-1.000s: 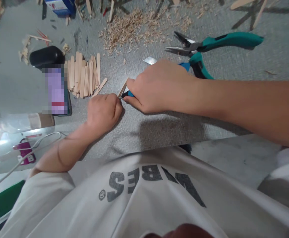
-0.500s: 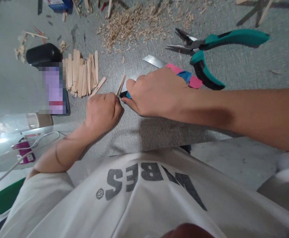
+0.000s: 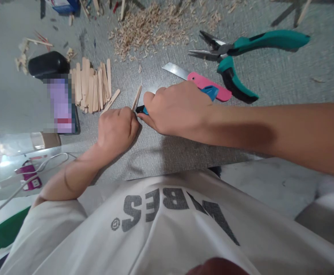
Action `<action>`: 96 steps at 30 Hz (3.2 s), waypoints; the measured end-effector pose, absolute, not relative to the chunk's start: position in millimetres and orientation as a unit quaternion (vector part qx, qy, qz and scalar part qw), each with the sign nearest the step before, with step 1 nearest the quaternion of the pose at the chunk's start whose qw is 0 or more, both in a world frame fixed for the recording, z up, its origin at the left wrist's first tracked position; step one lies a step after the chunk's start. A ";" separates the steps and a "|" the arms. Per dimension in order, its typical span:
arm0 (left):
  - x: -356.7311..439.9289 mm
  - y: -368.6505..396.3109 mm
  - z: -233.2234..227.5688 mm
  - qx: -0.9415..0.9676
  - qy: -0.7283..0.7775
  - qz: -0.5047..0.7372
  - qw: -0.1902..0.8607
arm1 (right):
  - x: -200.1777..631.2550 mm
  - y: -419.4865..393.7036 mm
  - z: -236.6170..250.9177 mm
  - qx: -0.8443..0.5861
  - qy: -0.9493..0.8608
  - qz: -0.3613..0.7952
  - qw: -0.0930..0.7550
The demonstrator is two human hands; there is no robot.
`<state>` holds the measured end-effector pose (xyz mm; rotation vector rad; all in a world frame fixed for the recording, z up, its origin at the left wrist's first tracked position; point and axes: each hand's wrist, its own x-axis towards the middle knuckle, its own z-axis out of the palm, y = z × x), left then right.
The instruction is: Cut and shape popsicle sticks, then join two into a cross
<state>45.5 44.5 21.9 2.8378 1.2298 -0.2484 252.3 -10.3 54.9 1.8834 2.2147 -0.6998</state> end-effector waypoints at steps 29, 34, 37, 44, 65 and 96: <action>39.0 51.5 25.7 0.929 0.344 0.007 0.139 | 281.7 -4.7 47.7 0.564 0.802 -0.173 0.093; 40.0 50.7 26.1 0.929 0.342 -0.011 0.140 | 283.6 -4.4 48.9 0.572 0.789 -0.216 0.064; 40.6 50.5 26.6 0.930 0.338 -0.023 0.139 | 284.8 -4.5 49.6 0.557 0.804 -0.184 0.102; 42.3 51.2 29.5 0.930 0.336 -0.045 0.140 | 287.1 -2.4 50.5 0.540 0.815 -0.164 0.131; 43.6 47.2 26.5 0.921 0.358 -0.040 0.145 | 280.3 -8.2 55.4 0.555 0.806 -0.146 0.143; 43.2 47.9 26.9 0.922 0.356 -0.061 0.142 | 280.9 -4.9 53.6 0.551 0.806 -0.150 0.155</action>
